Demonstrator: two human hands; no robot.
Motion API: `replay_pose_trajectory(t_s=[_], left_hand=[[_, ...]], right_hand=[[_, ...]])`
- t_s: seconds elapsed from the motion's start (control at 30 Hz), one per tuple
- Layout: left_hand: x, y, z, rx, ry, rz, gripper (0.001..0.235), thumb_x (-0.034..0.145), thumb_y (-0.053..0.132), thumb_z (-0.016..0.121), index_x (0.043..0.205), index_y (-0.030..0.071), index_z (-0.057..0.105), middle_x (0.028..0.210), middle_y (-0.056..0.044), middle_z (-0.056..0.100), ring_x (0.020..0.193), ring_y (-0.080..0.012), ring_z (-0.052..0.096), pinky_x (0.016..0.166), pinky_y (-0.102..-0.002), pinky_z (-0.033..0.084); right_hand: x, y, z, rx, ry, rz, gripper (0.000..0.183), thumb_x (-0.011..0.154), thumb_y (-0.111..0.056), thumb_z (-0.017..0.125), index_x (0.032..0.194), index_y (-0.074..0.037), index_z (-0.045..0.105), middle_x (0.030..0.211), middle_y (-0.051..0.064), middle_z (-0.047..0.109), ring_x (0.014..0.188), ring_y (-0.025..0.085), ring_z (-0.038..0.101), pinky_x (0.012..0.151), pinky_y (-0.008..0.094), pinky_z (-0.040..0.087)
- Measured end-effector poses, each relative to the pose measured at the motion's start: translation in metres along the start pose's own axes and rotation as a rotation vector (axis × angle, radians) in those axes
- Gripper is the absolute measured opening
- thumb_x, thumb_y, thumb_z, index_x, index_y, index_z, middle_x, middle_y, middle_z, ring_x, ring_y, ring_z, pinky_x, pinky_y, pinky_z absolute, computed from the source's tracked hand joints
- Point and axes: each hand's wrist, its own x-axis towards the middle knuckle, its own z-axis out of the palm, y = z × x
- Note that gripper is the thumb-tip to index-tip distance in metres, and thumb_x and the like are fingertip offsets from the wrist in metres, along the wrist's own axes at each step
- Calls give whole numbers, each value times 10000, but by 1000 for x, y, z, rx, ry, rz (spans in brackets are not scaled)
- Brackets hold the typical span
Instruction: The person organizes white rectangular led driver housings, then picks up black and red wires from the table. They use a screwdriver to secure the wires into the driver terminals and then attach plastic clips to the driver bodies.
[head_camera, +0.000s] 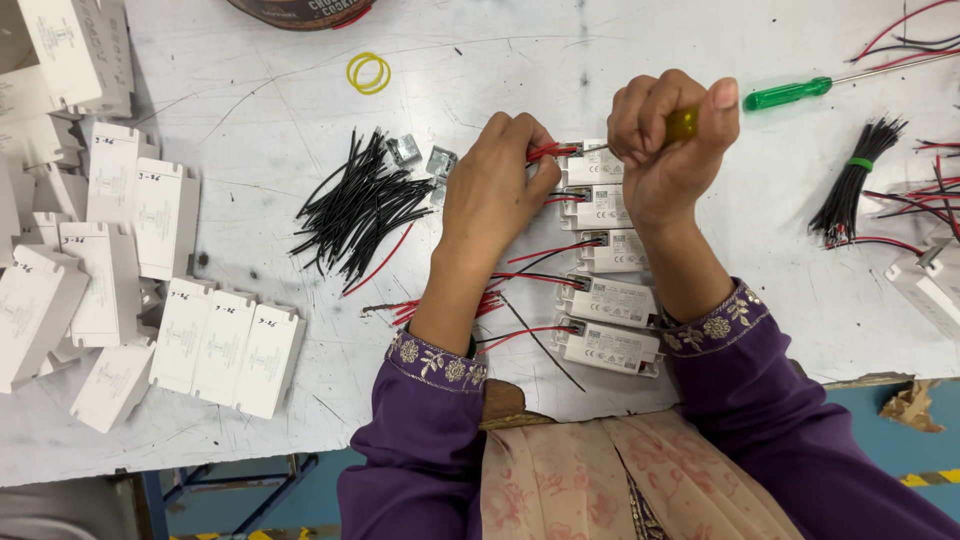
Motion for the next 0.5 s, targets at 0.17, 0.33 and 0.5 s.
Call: replay_pose_trajectory(t_s=[0.17,0.33,0.5], left_hand=[[0,1,5,32,3,-9,171,870,206,703,983,88,656,937,-78,634,742,-274,679,634,-410,538],[1,1,6,39,12,3,166,881,210,707,989,91,665,928,-83,648,753,-286,681,647,-419,538],[2,2,7,30,-8,-18,161,874,216,702,978,95,682,908,-91,664,751,-291,681,647,-423,533]], right_hand=[[0,0,-1,4,-9,10,684,1136,-595,315,697,-72,362,557,65,351,451,113,262,405,266,217],[2,2,0,-24,-53,14,700,1133,-609,358,683,-72,356,547,58,350,459,104,259,421,256,206],[1,1,3,-70,-74,12,722,1121,-626,394,663,-69,360,541,58,367,470,103,267,439,247,203]])
